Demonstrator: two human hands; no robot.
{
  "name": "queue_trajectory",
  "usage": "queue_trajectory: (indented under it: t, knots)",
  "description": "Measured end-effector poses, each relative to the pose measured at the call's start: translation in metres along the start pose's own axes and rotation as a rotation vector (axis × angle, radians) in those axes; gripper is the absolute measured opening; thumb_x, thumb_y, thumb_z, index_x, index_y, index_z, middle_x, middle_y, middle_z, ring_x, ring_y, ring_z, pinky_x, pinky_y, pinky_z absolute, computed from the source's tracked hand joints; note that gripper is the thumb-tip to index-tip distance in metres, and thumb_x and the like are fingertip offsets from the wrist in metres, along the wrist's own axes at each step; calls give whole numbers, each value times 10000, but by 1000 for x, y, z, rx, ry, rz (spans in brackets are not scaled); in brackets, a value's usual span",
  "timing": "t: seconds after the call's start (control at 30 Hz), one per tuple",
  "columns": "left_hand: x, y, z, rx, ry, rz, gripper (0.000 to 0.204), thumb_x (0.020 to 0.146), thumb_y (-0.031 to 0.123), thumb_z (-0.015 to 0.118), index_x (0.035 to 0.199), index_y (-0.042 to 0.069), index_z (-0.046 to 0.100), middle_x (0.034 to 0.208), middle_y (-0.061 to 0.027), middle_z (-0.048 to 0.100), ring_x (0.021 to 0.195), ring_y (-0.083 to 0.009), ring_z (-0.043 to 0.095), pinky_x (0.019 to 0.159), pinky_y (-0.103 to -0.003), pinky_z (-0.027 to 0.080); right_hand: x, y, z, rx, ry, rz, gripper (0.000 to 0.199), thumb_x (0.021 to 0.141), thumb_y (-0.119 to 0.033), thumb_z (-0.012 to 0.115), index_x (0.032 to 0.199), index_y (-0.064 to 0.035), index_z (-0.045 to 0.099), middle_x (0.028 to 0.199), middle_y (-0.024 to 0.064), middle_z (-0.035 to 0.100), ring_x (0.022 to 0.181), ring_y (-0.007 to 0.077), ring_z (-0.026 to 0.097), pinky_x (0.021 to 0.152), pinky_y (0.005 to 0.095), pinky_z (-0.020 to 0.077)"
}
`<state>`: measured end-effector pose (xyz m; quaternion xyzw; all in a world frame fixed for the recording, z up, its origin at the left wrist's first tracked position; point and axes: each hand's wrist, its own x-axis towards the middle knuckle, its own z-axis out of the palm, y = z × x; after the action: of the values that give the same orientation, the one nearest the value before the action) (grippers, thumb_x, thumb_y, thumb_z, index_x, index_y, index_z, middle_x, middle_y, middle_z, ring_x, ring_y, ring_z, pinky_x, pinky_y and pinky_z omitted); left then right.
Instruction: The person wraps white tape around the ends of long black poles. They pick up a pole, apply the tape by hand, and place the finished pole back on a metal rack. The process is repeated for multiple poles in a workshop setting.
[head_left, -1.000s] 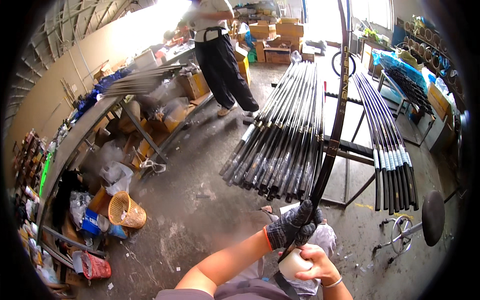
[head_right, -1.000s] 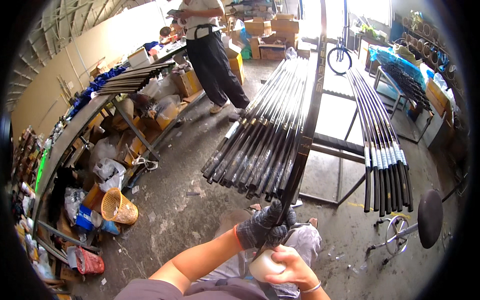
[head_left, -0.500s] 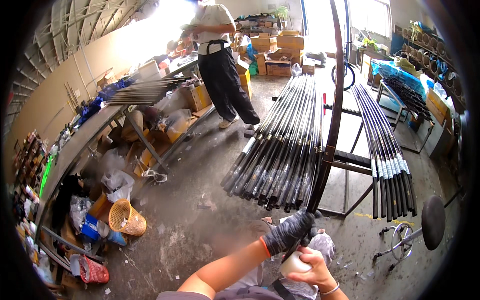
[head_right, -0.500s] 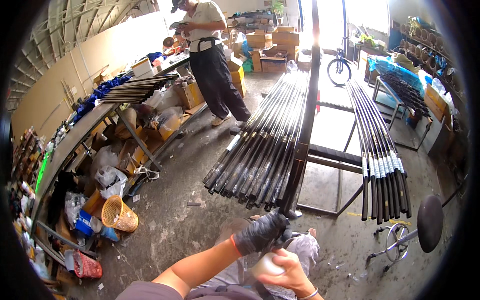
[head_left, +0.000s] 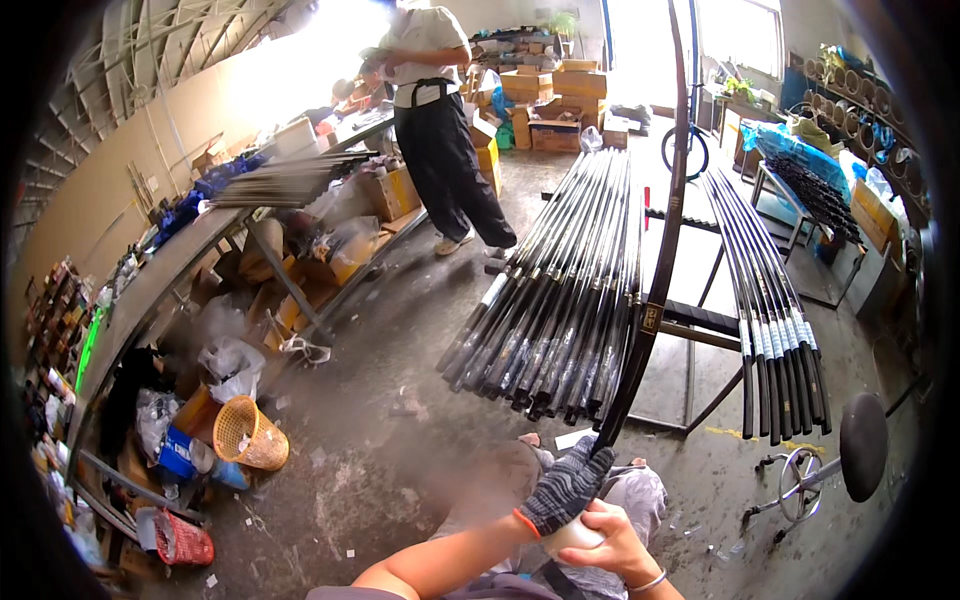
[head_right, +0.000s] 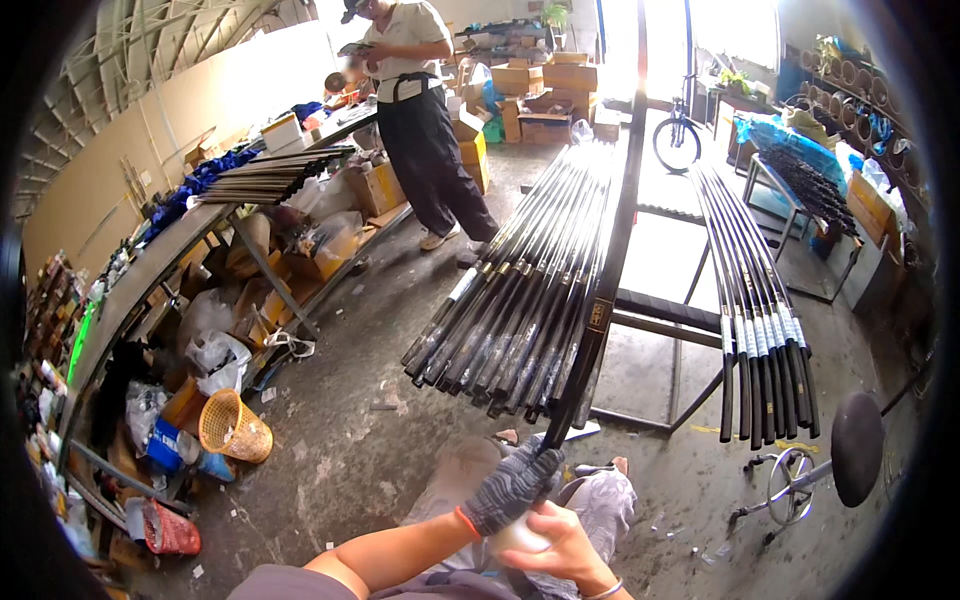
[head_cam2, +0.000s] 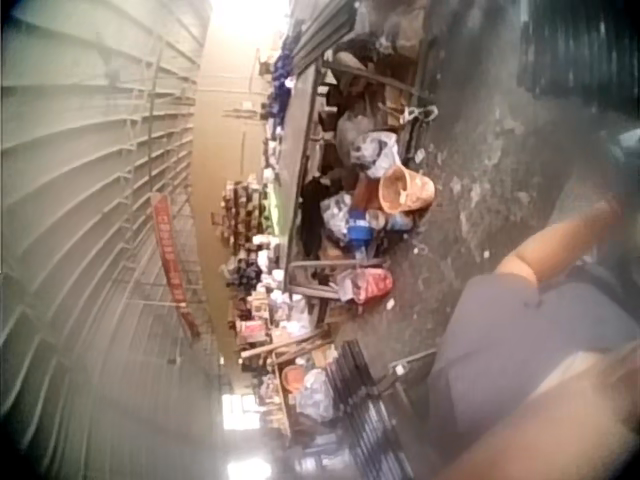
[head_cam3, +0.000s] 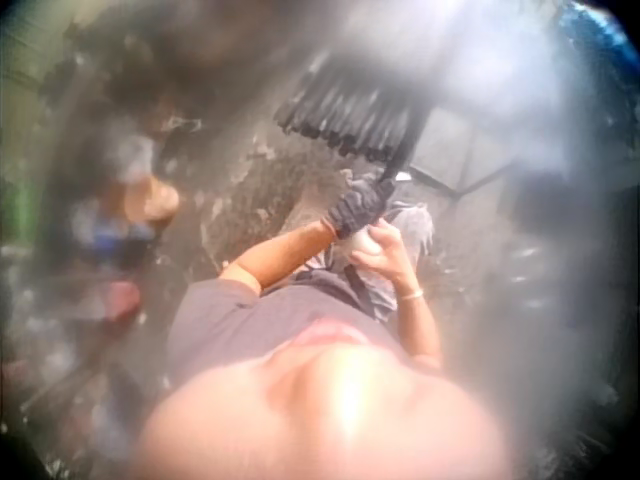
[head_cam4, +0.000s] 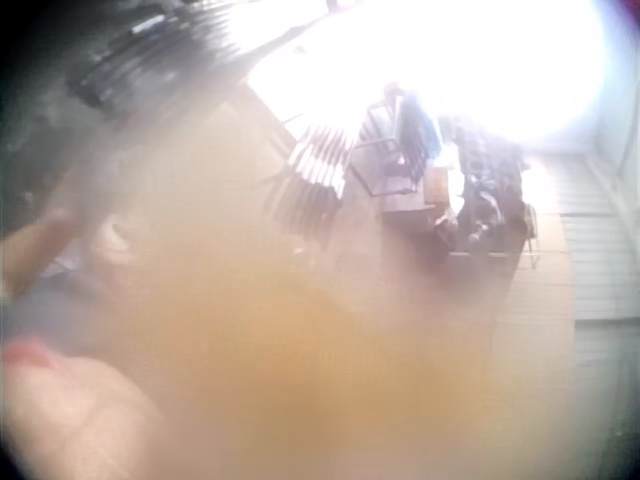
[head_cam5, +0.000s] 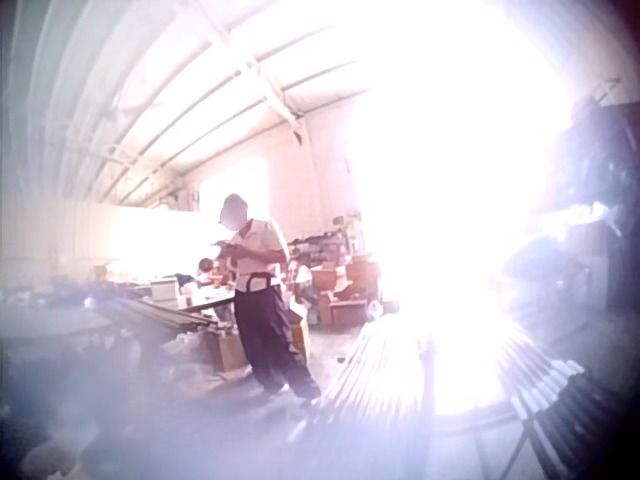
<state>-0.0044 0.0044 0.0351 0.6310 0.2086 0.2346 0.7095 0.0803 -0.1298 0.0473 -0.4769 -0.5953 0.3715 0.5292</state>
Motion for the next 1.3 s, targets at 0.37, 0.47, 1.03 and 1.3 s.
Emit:
queue_trajectory:
  t: [0.37,0.47,1.03,1.3]
  knots:
    - [-11,-3,-2,279,208,229,323,955,403,608,1107,118,594,782,17,538,676,-77,493,597,-230,413,12,-7,-3,-28,-56,80,407,643,-271,866,764,24,614,871,101,576,769,193,539,677,313,433]
    - [-8,4,-17,-338,20,-224,254,927,395,655,936,146,605,705,81,482,606,-29,433,523,-199,344,10,3,0,43,-101,59,429,649,-288,865,773,32,609,861,91,546,786,191,523,683,313,427]
    - [-3,35,-7,-23,108,114,328,947,358,642,1144,101,585,797,90,511,653,-30,436,547,-200,385,14,3,-8,2,33,73,251,691,-123,788,869,1,661,904,85,612,806,184,626,694,302,499]
    - [49,83,-23,-281,-107,-235,320,923,374,656,1010,70,610,791,9,599,649,-100,543,585,-233,491,29,-14,-28,161,120,144,417,676,-201,859,951,45,664,999,81,641,900,135,609,789,265,492]
